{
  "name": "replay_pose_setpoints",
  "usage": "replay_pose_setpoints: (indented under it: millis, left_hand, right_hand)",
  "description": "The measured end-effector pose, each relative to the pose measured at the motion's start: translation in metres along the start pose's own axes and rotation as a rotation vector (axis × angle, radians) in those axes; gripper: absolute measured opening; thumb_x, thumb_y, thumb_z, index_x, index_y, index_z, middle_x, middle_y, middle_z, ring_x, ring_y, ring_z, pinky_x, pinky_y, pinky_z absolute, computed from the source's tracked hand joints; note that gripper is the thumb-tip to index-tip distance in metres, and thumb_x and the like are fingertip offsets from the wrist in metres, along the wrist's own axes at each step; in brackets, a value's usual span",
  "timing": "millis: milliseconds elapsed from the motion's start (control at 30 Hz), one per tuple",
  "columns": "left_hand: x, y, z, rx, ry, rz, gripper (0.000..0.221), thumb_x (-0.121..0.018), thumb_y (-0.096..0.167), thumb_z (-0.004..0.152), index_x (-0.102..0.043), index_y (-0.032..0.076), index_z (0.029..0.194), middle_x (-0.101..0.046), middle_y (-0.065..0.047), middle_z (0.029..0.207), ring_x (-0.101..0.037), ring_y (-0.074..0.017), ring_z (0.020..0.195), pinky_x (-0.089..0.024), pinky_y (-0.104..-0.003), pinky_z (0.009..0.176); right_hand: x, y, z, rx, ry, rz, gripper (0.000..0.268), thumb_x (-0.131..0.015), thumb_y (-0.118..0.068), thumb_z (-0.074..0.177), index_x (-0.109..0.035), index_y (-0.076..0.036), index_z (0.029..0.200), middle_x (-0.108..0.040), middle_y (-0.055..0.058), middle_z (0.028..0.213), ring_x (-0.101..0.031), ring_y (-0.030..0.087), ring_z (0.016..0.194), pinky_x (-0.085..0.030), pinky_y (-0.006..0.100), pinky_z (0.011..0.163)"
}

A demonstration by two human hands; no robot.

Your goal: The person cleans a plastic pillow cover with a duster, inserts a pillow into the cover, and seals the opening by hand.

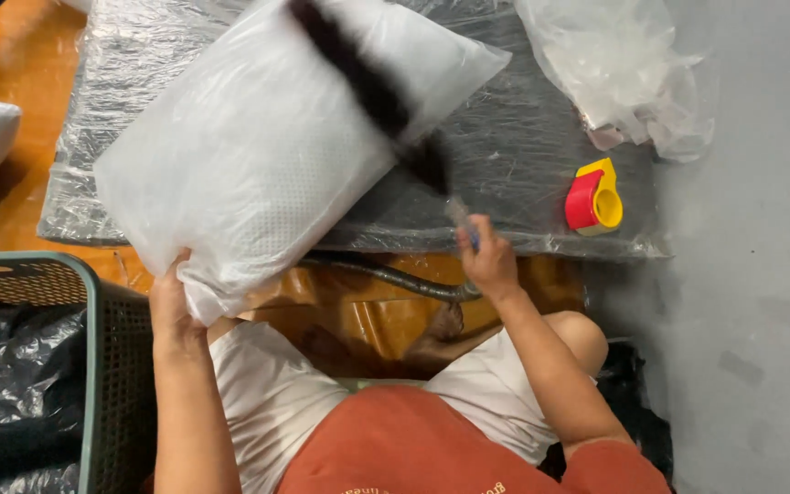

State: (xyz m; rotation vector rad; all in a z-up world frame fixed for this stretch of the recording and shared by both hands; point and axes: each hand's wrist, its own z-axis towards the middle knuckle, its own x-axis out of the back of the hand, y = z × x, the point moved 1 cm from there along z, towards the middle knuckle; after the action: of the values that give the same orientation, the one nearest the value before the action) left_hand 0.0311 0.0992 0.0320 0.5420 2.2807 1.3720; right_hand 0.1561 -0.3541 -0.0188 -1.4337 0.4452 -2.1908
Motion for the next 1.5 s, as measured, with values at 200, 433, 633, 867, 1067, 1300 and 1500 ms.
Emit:
replay_pose_setpoints:
  millis: [200,433,633,867,1067,1300,1500]
  left_hand:
    - [0.043,-0.027,0.041,-0.027,-0.059,0.101,0.043,-0.084,0.028,0.088,-0.069,0.006,0.122,-0.071,-0.013,0.11,-0.072,-0.0179,0.097,-0.059,-0.032,0.082]
    - [0.007,0.005,-0.038,0.044,-0.076,0.395,0.052,-0.07,0.035,0.099,-0.057,0.009,0.142,-0.06,-0.024,0.129,-0.058,-0.0432,0.12,-0.045,-0.074,0.082]
    - [0.017,-0.019,-0.018,-0.081,-0.112,0.542,0.048,-0.071,0.042,0.1,-0.063,0.013,0.137,-0.063,-0.024,0.127,-0.056,-0.0431,0.124,-0.044,-0.062,0.099]
    - [0.038,-0.038,0.019,0.061,-0.254,0.415,0.072,-0.061,0.04,0.09,-0.042,0.009,0.152,-0.05,-0.011,0.151,-0.048,-0.0286,0.137,-0.039,-0.04,0.113]
    - [0.039,-0.064,0.033,-0.118,-0.24,0.287,0.05,-0.067,0.03,0.092,-0.062,0.001,0.132,-0.066,-0.015,0.131,-0.061,-0.0243,0.124,-0.048,-0.035,0.105]
    - [0.032,-0.091,0.012,-0.131,-0.17,0.447,0.05,-0.065,0.035,0.091,-0.062,0.007,0.132,-0.067,-0.011,0.134,-0.058,-0.0238,0.129,-0.042,-0.035,0.107]
    - [0.012,-0.137,-0.031,-0.31,-0.191,0.484,0.065,-0.068,0.038,0.09,-0.051,0.003,0.141,-0.06,-0.02,0.141,-0.053,-0.0311,0.136,-0.04,-0.039,0.113]
  right_hand:
    - [0.02,0.032,0.039,-0.034,-0.2,-0.122,0.035,-0.054,-0.044,0.107,-0.062,-0.011,0.114,-0.069,0.027,0.071,-0.071,0.05,0.075,-0.053,0.059,0.064]
    - [0.078,0.018,0.092,-0.053,-0.06,-0.067,0.037,-0.05,-0.048,0.113,-0.066,-0.014,0.114,-0.07,0.026,0.082,-0.07,0.049,0.087,-0.054,0.058,0.072]
    - [0.068,0.034,0.178,-0.086,-0.171,-0.507,0.045,-0.047,-0.054,0.11,-0.068,-0.014,0.105,-0.074,0.023,0.082,-0.075,0.045,0.086,-0.057,0.058,0.075]
    - [0.059,-0.092,0.213,-0.041,-0.462,-0.385,0.058,-0.031,-0.052,0.106,-0.047,-0.026,0.156,-0.069,0.026,0.119,-0.062,0.051,0.108,-0.048,0.062,0.083]
    - [0.022,-0.189,0.162,0.536,-0.239,-0.549,0.047,-0.042,-0.044,0.11,-0.054,-0.024,0.151,-0.071,0.016,0.077,-0.068,0.044,0.056,-0.052,0.056,0.046]
    - [0.06,-0.297,0.158,0.668,-0.886,-0.547,0.058,-0.032,-0.056,0.106,-0.039,-0.033,0.159,-0.049,0.0,0.064,-0.045,0.015,0.048,-0.035,0.025,0.041]
    - [0.008,-0.27,0.228,0.601,-0.019,-0.92,0.039,-0.053,-0.042,0.108,-0.066,-0.021,0.138,-0.074,0.002,0.07,-0.072,0.028,0.054,-0.048,0.04,0.043]
